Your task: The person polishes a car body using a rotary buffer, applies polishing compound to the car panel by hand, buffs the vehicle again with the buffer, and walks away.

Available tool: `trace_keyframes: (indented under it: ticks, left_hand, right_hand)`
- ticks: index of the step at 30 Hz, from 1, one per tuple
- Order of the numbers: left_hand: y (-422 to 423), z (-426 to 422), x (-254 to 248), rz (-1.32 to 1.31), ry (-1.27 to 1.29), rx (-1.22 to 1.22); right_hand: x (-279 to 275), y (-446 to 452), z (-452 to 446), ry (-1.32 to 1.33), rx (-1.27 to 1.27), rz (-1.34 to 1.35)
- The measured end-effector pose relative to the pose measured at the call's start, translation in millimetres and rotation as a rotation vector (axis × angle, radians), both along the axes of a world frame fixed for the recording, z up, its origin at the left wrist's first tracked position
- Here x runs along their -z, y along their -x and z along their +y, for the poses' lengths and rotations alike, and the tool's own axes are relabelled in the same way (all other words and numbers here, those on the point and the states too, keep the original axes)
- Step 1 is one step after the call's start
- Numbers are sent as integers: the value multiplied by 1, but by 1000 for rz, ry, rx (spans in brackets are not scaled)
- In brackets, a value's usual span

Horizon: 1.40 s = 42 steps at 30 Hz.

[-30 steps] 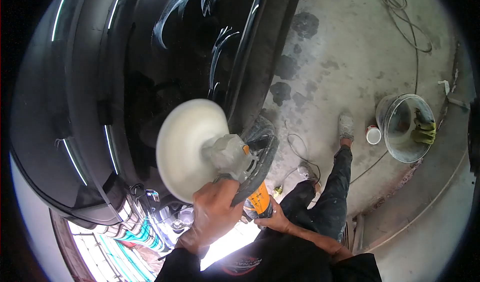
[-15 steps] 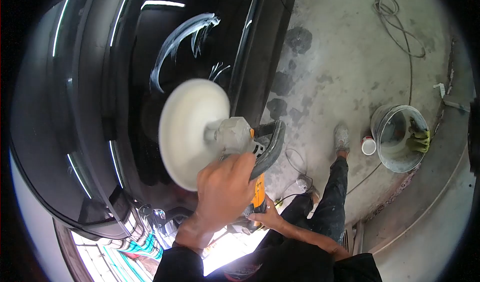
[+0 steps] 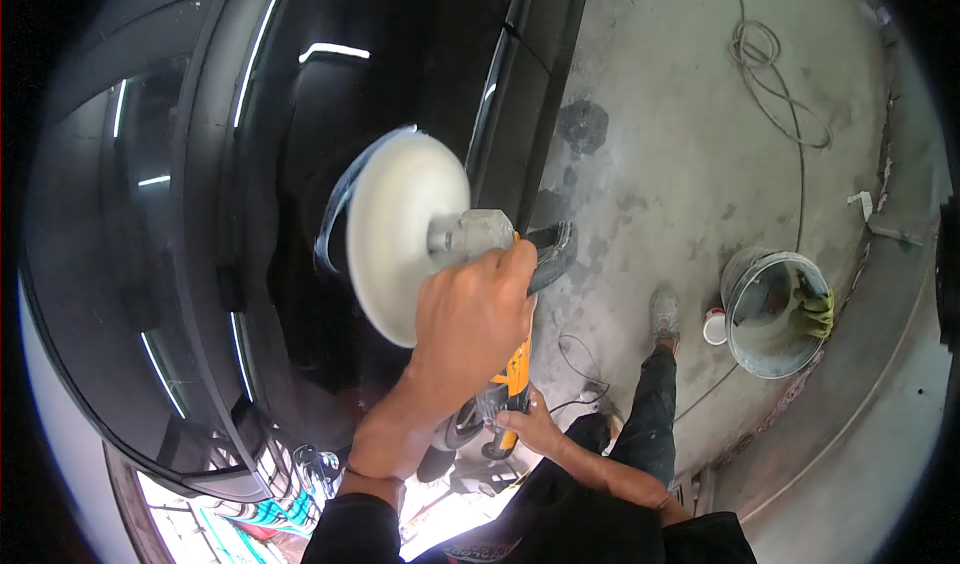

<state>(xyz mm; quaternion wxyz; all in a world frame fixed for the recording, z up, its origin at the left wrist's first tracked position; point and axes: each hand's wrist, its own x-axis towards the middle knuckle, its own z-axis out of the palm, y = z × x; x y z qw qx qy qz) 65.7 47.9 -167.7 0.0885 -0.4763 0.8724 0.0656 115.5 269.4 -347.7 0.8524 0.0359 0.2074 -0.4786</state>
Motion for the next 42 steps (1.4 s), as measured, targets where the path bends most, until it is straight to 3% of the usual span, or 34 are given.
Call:
trace_keyframes:
  ticks: [7, 17, 20, 42]
  left_hand:
    - [36, -52, 1, 4, 12, -24]
    - [80, -143, 5, 204, 213, 62]
    - [88, -151, 2, 156, 208, 30]
    - [-72, 72, -13, 62, 9, -67]
  right_hand:
    - [-2, 33, -56, -31, 63, -85]
    - [16, 91, -167, 19, 136, 131]
    - [15, 94, -177, 53, 181, 166]
    - [8, -38, 63, 28, -43, 80]
